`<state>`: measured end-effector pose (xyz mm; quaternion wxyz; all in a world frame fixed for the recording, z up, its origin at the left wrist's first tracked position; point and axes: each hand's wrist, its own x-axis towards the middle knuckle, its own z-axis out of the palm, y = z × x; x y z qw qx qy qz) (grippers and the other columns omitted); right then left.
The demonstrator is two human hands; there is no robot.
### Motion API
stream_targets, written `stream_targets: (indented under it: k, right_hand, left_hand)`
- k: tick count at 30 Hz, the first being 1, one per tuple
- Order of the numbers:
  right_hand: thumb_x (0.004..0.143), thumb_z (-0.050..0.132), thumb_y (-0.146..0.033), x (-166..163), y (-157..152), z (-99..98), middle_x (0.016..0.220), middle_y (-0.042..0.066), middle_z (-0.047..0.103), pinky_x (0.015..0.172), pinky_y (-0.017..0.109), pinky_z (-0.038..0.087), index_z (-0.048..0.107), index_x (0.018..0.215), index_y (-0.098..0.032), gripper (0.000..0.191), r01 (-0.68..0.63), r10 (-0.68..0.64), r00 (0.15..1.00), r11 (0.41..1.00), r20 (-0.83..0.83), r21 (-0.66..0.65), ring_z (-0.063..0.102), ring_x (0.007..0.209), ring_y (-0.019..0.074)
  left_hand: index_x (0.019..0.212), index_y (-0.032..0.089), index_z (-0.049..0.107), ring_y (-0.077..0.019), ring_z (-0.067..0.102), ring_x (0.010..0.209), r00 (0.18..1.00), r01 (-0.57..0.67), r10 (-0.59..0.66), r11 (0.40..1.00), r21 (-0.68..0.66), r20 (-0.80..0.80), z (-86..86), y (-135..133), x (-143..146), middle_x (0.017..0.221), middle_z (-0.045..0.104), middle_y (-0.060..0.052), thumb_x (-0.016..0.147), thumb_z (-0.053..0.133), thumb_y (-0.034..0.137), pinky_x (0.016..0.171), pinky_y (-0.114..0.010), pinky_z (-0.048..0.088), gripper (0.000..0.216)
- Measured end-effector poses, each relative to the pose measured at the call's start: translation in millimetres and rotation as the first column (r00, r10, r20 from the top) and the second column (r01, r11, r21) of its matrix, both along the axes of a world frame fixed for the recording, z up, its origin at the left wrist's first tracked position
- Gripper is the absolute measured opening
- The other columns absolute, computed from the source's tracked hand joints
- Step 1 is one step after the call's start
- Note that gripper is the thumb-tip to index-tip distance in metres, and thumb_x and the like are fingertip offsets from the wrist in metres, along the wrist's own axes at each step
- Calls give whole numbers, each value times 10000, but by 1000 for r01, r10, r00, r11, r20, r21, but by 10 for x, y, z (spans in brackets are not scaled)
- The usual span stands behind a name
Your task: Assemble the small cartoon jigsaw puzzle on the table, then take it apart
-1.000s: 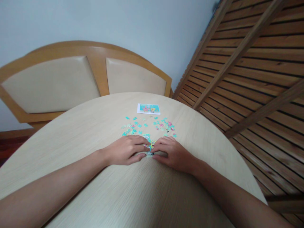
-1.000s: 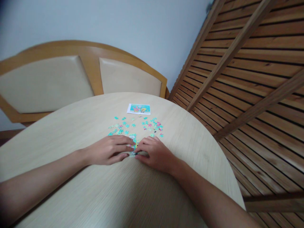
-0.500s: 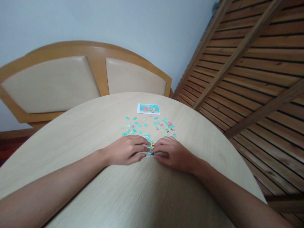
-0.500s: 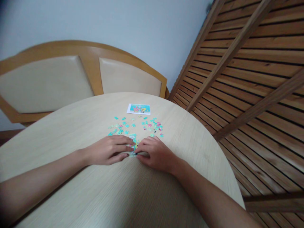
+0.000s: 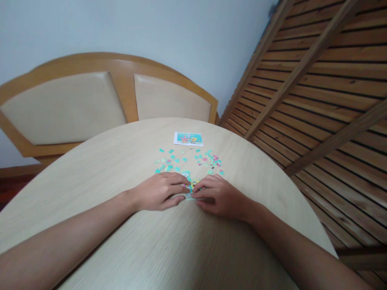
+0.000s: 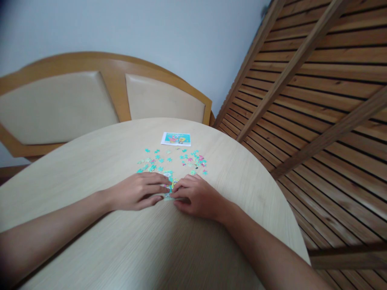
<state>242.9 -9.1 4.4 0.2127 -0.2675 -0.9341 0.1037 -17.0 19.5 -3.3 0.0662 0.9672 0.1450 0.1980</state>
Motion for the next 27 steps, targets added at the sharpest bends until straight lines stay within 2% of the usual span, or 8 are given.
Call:
stream_targets:
  k: [4,6,9,12,14,16,20,27]
  right_hand:
    - [885,664,-228,-1,2,23,1064,44,744,871,370,442,737,1013,-230,147,-7,7,1000,1000,1,-10,653,972,208]
    - [904,646,-238,27,34,31,1039,49,747,868,373,444,732,1036,-225,158,39,-39,999,999,-11,0,656,964,209]
    - [937,589,-222,129,136,15,1019,61,749,886,394,445,729,1030,-216,168,247,-244,968,968,-58,38,654,971,222]
    - [937,546,-185,269,254,-33,1067,73,739,906,423,455,732,1059,-213,225,470,-467,882,881,-64,59,631,1024,252]
    - [931,540,-185,342,306,-70,1113,83,722,899,432,464,734,1097,-208,256,545,-544,839,835,-36,75,615,1043,266]
    - [925,550,-197,378,326,-98,1134,87,713,880,436,469,738,1113,-212,267,579,-581,814,809,-5,98,607,1042,274]
    - [915,579,-215,369,305,-98,1096,78,722,840,436,468,768,1022,-228,217,592,-601,798,797,52,118,606,1016,277]
    - [854,666,-211,379,237,52,979,54,764,806,440,445,758,776,-234,123,590,-603,787,797,128,127,599,980,298]
  left_hand:
    - [1231,194,644,-255,643,1164,1000,-12,12,1000,-2,-11,6,-5,0,1229,686,-118,1007,495,293,1029,-439,524,287]
    - [1235,189,642,-256,639,1171,1000,-10,10,1000,-5,-15,13,-8,1,1234,684,-118,1008,495,290,1029,-442,526,289]
    - [1229,192,644,-255,637,1177,1000,-1,1,1000,-7,-9,28,-12,6,1239,684,-115,1008,494,278,1019,-445,537,281]
    - [1220,198,649,-254,643,1171,1000,3,-3,1000,0,-2,40,-15,10,1229,692,-112,1001,499,262,1014,-446,545,273]
    - [1214,195,651,-254,646,1167,1000,2,-2,1000,2,2,41,-15,10,1224,694,-114,1001,497,262,1013,-447,547,271]
    - [1211,193,652,-255,646,1166,1000,1,-1,1000,3,4,37,-14,7,1226,692,-119,1005,492,270,1013,-450,547,272]
    - [1224,198,647,-254,643,1172,1000,0,0,1000,4,1,27,-11,2,1233,690,-117,1008,492,276,1017,-447,545,277]
    - [1226,186,645,-256,635,1187,1000,0,0,1000,6,-11,31,-11,5,1247,686,-114,1014,481,276,1024,-450,544,283]
